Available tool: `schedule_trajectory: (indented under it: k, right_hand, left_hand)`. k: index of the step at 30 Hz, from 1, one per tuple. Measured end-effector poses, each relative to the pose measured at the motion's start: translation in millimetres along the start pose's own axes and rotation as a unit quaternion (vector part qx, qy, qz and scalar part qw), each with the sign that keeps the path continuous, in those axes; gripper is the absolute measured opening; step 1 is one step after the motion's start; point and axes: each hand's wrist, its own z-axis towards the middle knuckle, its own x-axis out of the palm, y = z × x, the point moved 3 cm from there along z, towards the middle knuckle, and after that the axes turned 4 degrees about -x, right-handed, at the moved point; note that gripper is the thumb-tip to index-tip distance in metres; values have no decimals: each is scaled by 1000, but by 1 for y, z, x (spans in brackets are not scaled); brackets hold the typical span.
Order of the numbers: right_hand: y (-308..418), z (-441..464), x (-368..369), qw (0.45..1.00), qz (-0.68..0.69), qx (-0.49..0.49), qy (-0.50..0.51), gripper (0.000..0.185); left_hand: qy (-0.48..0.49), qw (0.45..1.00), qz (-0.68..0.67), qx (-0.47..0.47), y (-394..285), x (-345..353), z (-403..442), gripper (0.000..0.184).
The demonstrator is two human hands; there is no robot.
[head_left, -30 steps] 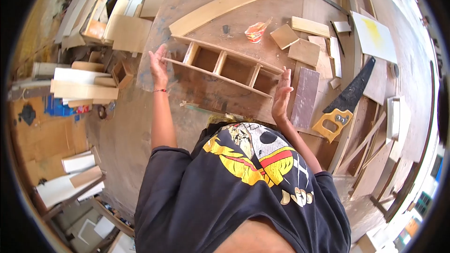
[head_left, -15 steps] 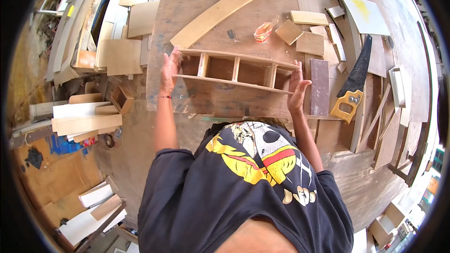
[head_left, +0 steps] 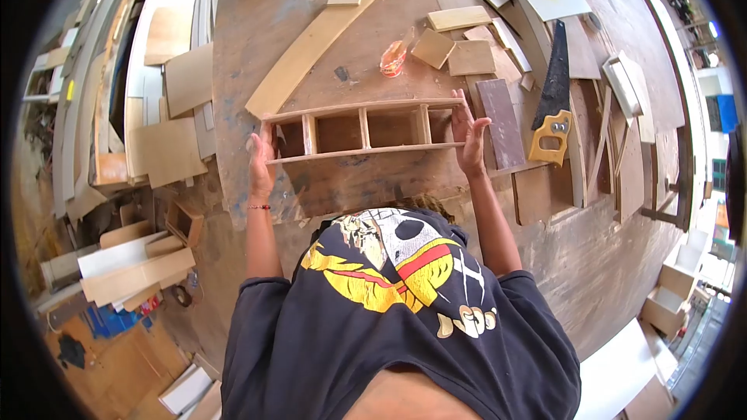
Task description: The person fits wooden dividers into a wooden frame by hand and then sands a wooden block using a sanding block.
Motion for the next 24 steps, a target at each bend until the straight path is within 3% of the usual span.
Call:
schedule_trajectory:
  k: [16, 20, 22, 24]
  right_hand:
    - [-6, 5, -1, 999, 20, 7, 37, 95]
    - [-2, 11, -11, 1000, 26, 15, 2, 93]
    - [5, 24, -32, 999, 38, 15, -23, 89]
    - [8, 52, -67, 964, -228, 82, -114, 75]
  left_hand:
    - [-22, 999, 43, 8, 2, 4, -9, 67]
    - [-6, 998, 54, 22, 2, 0, -8, 68]
    - [-52, 998, -30, -8, -2, 1, -10, 75]
    - [-75, 997, -26, -9, 0, -8, -8, 79]
